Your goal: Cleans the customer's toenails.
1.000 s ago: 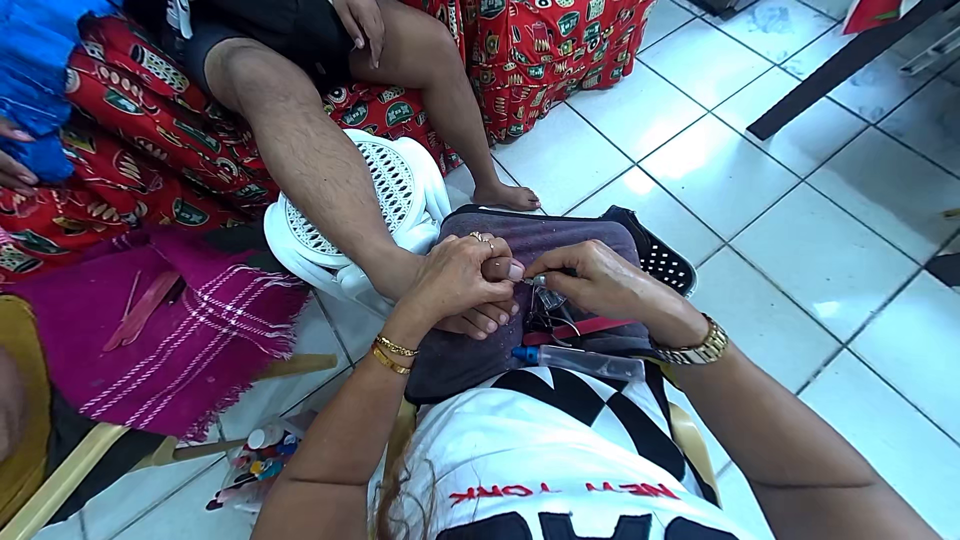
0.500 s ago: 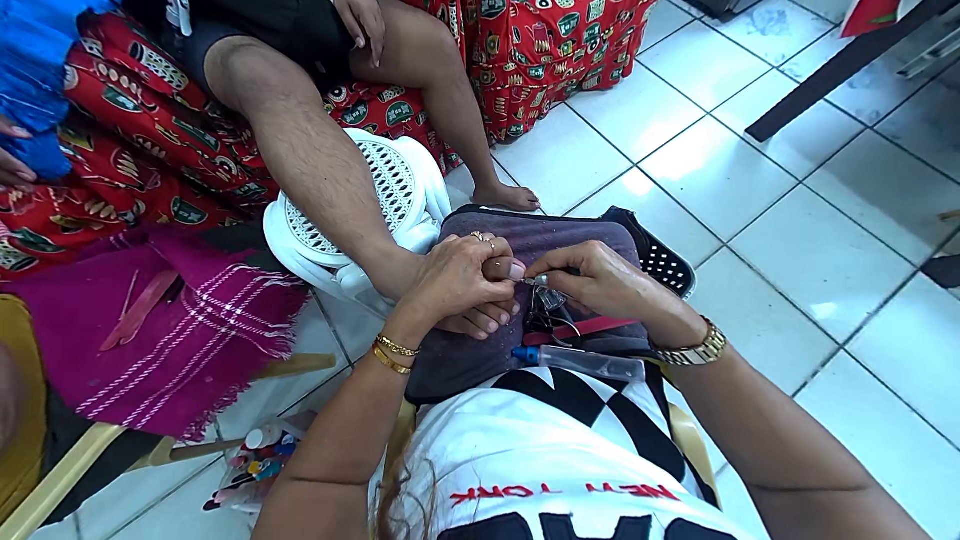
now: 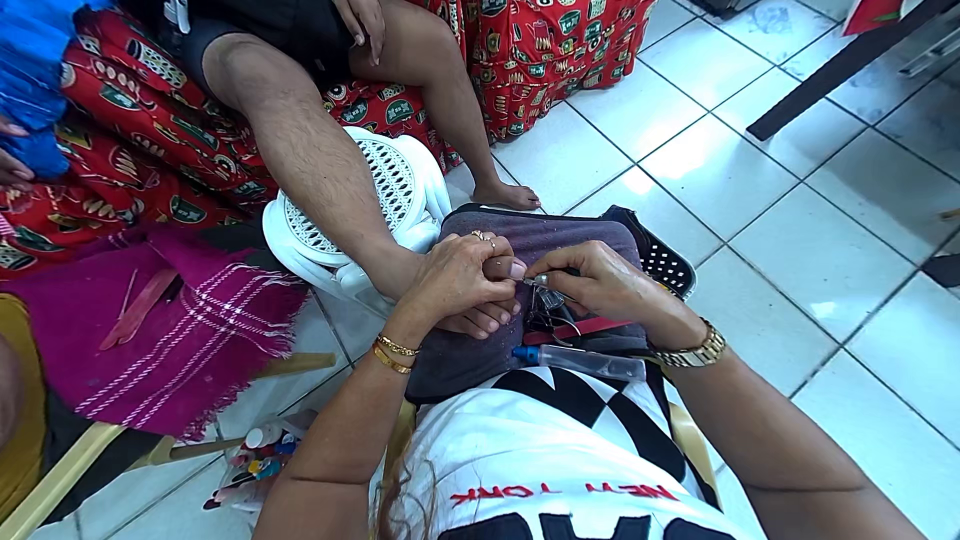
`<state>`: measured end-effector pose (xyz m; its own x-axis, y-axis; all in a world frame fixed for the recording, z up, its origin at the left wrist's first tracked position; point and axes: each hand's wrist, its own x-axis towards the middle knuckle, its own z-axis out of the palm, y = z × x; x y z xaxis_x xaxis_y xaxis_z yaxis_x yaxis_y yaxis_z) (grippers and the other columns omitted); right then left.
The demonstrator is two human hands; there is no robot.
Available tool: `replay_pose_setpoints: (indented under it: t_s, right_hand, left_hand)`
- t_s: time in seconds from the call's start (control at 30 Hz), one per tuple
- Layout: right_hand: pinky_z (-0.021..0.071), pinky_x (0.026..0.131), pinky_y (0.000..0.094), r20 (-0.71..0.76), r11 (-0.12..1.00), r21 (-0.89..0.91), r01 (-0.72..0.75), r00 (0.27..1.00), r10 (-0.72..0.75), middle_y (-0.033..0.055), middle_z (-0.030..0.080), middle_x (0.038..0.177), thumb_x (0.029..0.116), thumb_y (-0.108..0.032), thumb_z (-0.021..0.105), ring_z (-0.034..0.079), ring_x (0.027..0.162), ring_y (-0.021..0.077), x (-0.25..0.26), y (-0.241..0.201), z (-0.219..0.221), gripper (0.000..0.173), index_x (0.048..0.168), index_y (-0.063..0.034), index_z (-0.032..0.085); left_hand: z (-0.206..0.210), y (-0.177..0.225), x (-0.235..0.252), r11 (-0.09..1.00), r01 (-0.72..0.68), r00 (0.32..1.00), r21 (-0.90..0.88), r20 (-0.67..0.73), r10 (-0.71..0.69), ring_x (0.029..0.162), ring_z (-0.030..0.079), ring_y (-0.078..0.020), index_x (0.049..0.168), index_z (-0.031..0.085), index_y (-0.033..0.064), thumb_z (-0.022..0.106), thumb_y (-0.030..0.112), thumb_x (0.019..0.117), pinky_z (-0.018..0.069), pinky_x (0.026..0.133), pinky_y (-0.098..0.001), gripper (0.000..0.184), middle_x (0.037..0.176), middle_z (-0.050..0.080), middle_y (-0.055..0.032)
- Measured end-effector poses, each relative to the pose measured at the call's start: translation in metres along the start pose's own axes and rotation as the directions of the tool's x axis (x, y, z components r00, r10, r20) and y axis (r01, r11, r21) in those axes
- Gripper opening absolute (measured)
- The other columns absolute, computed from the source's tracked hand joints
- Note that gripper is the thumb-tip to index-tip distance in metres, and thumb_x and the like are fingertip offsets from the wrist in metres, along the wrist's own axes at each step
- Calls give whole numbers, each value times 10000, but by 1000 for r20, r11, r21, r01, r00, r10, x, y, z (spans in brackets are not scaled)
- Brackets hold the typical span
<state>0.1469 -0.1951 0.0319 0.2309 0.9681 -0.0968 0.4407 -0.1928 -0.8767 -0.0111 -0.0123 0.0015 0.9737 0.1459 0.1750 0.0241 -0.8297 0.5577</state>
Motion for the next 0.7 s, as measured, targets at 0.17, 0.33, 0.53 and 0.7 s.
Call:
replay_pose_setpoints:
  t_s: [0.17,0.33,0.53,0.7]
  right_hand:
    - [413,457,194,-12,998,-37,45,999,-45,-4,631,681,1024,-46,544,472,477,12,0,0,-1,224,1018,-44,768]
    - [533,474,209,15,998,54,16,1000,-16,12,667,623,1024,-33,508,591,462,42,-1,2,-1,252,1038,-25,760]
    - [489,432,195,-26,995,80,-58,998,60,13,618,591,1027,-55,566,535,421,37,1,-3,5,188,985,-25,747]
    - [419,410,189,-1,998,66,-24,1000,24,6,596,608,1033,-45,532,471,419,22,-1,0,0,230,1034,-27,761]
  left_hand:
    - [0,0,0,1000,-3,1000,-9,-11,3,795,632,-162,941,726,149,726,439,854,464,738,-427,304,851,669,-7]
    - [1,-1,0,1000,-16,1000,-1,-15,16,790,632,-156,935,724,156,729,423,848,463,730,-423,281,848,669,-1]
    - [1,-1,0,1000,-17,1000,-6,-15,17,779,627,-161,925,721,150,734,407,843,458,725,-427,270,837,664,-4]
    - [1,-2,-1,1000,-19,1000,-6,-13,19,784,625,-160,931,721,151,735,419,845,455,724,-423,282,846,661,-3]
